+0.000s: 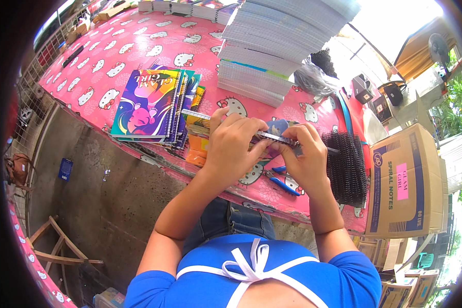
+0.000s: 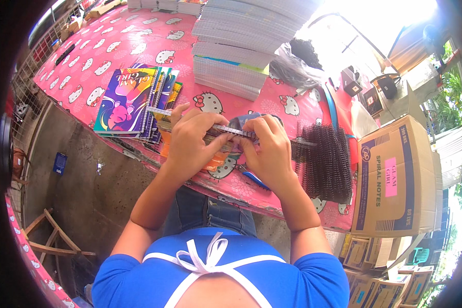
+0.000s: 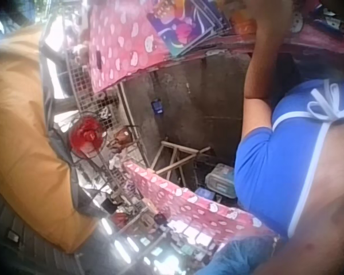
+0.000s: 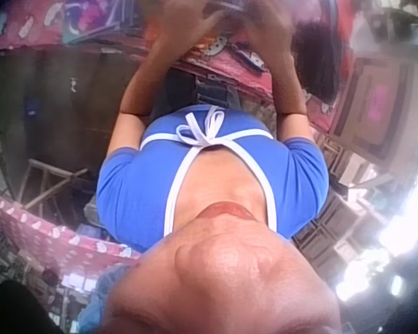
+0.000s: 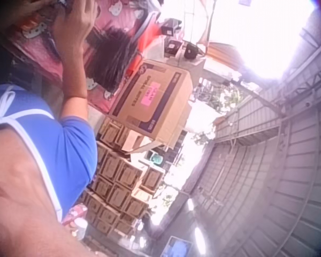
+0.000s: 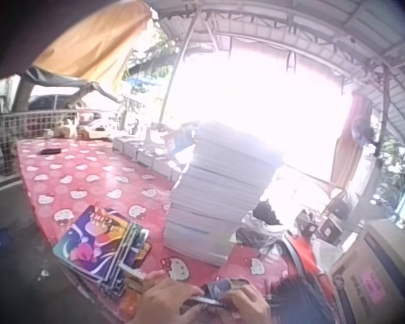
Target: The person threads a spiral wire through the pre-punched holes of notebook pages and covers, then uses pliers to trim and secure the ends.
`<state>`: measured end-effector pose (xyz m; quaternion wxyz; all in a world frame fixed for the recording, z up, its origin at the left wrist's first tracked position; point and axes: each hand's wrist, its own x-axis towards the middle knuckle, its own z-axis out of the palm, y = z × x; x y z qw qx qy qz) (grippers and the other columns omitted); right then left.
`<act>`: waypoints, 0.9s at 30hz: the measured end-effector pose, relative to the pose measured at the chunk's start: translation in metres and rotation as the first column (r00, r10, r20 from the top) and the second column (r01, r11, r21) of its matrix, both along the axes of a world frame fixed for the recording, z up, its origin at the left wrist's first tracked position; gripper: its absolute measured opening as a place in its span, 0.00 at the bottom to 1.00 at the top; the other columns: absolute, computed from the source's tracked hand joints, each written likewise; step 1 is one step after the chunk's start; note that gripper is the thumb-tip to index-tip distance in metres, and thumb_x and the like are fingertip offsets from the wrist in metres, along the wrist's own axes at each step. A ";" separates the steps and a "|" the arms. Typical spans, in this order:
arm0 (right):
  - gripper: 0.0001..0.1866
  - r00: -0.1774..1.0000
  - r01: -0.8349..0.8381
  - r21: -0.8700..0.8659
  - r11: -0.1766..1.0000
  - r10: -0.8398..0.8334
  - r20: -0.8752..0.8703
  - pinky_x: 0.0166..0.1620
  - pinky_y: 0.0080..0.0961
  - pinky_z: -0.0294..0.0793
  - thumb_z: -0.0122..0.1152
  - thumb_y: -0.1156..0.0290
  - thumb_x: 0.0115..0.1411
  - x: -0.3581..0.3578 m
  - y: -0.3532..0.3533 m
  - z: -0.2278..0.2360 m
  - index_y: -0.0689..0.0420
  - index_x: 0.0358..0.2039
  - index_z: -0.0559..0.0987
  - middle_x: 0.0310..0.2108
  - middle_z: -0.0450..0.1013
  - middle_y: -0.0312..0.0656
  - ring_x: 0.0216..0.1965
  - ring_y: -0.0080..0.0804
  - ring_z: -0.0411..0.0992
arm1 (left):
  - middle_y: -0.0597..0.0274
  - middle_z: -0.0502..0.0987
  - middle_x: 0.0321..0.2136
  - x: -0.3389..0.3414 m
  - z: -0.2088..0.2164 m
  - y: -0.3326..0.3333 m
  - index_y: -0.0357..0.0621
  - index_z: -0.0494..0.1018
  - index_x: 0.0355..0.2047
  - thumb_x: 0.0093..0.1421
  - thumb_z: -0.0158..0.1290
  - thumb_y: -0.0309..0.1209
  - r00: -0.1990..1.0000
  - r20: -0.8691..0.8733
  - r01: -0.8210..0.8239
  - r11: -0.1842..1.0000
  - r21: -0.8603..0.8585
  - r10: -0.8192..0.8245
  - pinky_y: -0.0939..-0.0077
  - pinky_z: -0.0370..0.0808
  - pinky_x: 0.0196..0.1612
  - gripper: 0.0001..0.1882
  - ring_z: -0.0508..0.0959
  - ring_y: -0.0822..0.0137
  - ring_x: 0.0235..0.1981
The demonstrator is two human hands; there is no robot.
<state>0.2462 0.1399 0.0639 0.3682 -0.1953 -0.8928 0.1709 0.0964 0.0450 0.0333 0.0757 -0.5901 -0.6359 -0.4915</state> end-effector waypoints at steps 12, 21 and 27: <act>0.07 0.996 -0.043 0.075 0.996 0.049 -0.080 0.32 0.33 0.68 0.67 0.78 0.44 -0.003 0.001 -0.010 0.62 0.23 0.77 0.24 0.72 0.43 0.27 0.39 0.69 | 0.68 0.76 0.23 0.004 -0.005 -0.004 0.49 0.76 0.26 0.47 0.61 0.27 1.000 -0.028 -0.009 0.997 0.078 0.011 0.59 0.58 0.55 0.06 0.74 0.65 0.30; 0.08 0.999 -0.003 0.037 0.999 0.004 -0.040 0.37 0.34 0.70 0.66 0.74 0.48 -0.004 -0.005 0.003 0.61 0.28 0.77 0.26 0.72 0.43 0.31 0.42 0.71 | 0.67 0.77 0.24 0.002 -0.006 -0.005 0.49 0.77 0.27 0.47 0.62 0.29 1.000 0.012 0.003 0.997 0.073 -0.004 0.58 0.58 0.56 0.07 0.75 0.64 0.30; 0.11 0.996 -0.090 0.106 0.990 0.089 0.009 0.37 0.36 0.70 0.68 0.72 0.47 -0.002 0.003 -0.009 0.62 0.28 0.75 0.27 0.70 0.43 0.31 0.43 0.71 | 0.67 0.78 0.24 0.003 -0.004 -0.004 0.49 0.77 0.28 0.47 0.62 0.28 1.000 0.010 -0.007 0.997 0.078 0.006 0.58 0.58 0.56 0.07 0.75 0.64 0.30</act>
